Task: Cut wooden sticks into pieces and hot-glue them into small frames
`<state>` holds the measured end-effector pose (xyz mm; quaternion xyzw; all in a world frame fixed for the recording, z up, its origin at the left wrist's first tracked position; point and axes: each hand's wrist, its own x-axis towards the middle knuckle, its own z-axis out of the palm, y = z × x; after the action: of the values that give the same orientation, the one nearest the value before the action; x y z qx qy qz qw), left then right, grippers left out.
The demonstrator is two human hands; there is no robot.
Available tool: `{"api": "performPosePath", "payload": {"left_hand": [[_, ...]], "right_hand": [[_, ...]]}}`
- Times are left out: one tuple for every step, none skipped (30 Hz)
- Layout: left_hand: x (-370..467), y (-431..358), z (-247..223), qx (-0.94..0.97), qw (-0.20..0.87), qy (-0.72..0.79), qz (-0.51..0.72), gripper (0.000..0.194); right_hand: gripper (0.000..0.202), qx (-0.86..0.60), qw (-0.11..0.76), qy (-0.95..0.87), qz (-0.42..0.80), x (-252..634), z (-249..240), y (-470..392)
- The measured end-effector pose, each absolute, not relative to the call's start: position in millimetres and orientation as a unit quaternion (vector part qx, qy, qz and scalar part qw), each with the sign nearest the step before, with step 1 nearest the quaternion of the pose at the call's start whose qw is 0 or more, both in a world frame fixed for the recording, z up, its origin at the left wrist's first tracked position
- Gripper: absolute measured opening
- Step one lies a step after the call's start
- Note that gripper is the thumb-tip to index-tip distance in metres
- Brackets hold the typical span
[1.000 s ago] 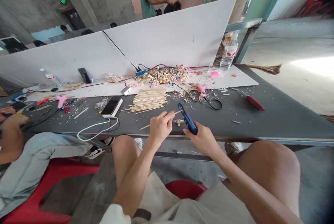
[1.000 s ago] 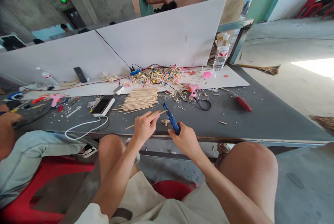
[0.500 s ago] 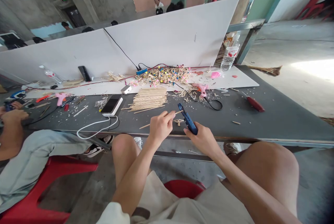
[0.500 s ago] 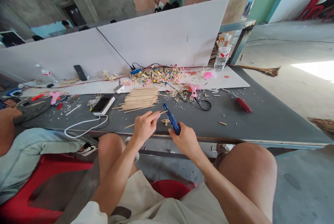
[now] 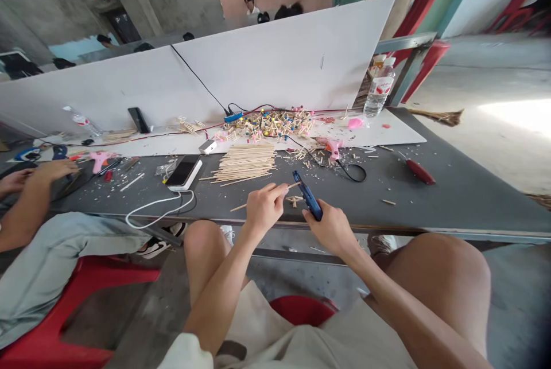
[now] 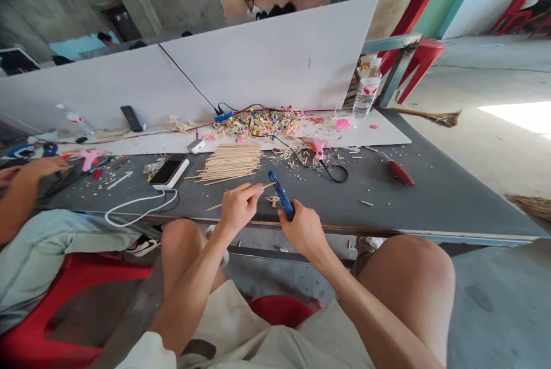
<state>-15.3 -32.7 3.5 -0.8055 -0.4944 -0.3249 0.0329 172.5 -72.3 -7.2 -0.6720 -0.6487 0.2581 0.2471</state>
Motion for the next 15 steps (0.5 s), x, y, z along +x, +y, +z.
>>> {"api": "performPosePath", "payload": {"left_hand": [[-15.6, -32.7, 3.6, -0.806, 0.031, -0.494, -0.324, 0.031], [-15.8, -32.7, 3.6, -0.807, 0.03, -0.494, -0.324, 0.031], [-15.9, -32.8, 3.6, -0.806, 0.029, -0.494, -0.324, 0.03], [-15.9, -32.9, 3.6, -0.806, 0.028, -0.495, -0.324, 0.03], [-15.9, -33.1, 3.6, -0.805, 0.027, -0.496, -0.325, 0.03], [-15.8, -33.3, 3.6, -0.804, 0.026, -0.496, -0.326, 0.03], [-15.7, -33.5, 3.6, -0.803, 0.026, -0.497, -0.327, 0.03], [-15.6, -33.7, 3.5, -0.803, 0.026, -0.497, -0.328, 0.03], [-15.5, -33.9, 3.4, -0.803, 0.026, -0.498, -0.328, 0.03], [-15.5, -34.1, 3.2, -0.803, 0.027, -0.498, -0.327, 0.03], [-15.6, -34.2, 3.0, -0.802, 0.028, -0.498, -0.327, 0.03], [-15.6, -34.2, 2.7, -0.802, 0.029, -0.498, -0.327, 0.03], [-15.6, -34.1, 2.4, -0.802, 0.03, -0.498, -0.327, 0.03], [-15.6, -34.1, 2.2, -0.802, 0.032, -0.498, -0.328, 0.03], [-15.5, -34.0, 1.9, -0.801, 0.034, -0.499, -0.328, 0.03]], "right_hand": [[0.017, -0.673, 0.247, -0.65, 0.252, 172.4, -7.6, -72.0], [0.017, -0.673, 0.246, -0.652, 0.247, 172.1, -8.0, -71.7], [0.016, -0.674, 0.246, -0.652, 0.244, 171.8, -8.6, -71.5], [0.016, -0.675, 0.247, -0.652, 0.241, 171.3, -9.2, -71.3], [0.016, -0.676, 0.247, -0.652, 0.239, 170.8, -9.8, -71.1], [0.016, -0.678, 0.248, -0.651, 0.236, 170.4, -10.5, -70.9], [0.016, -0.679, 0.249, -0.651, 0.232, 170.0, -11.1, -70.7], [0.016, -0.679, 0.25, -0.651, 0.229, 169.7, -11.7, -70.5], [0.015, -0.679, 0.251, -0.651, 0.226, 169.5, -12.3, -70.4], [0.015, -0.679, 0.252, -0.652, 0.224, 169.3, -12.7, -70.2], [0.015, -0.679, 0.252, -0.652, 0.223, 169.2, -13.0, -70.1], [0.016, -0.68, 0.251, -0.652, 0.222, 169.0, -13.2, -69.9], [0.016, -0.682, 0.249, -0.651, 0.221, 168.9, -13.3, -69.8], [0.016, -0.683, 0.248, -0.651, 0.22, 168.8, -13.2, -69.7], [0.017, -0.684, 0.246, -0.651, 0.219, 168.6, -13.0, -69.6]]}}
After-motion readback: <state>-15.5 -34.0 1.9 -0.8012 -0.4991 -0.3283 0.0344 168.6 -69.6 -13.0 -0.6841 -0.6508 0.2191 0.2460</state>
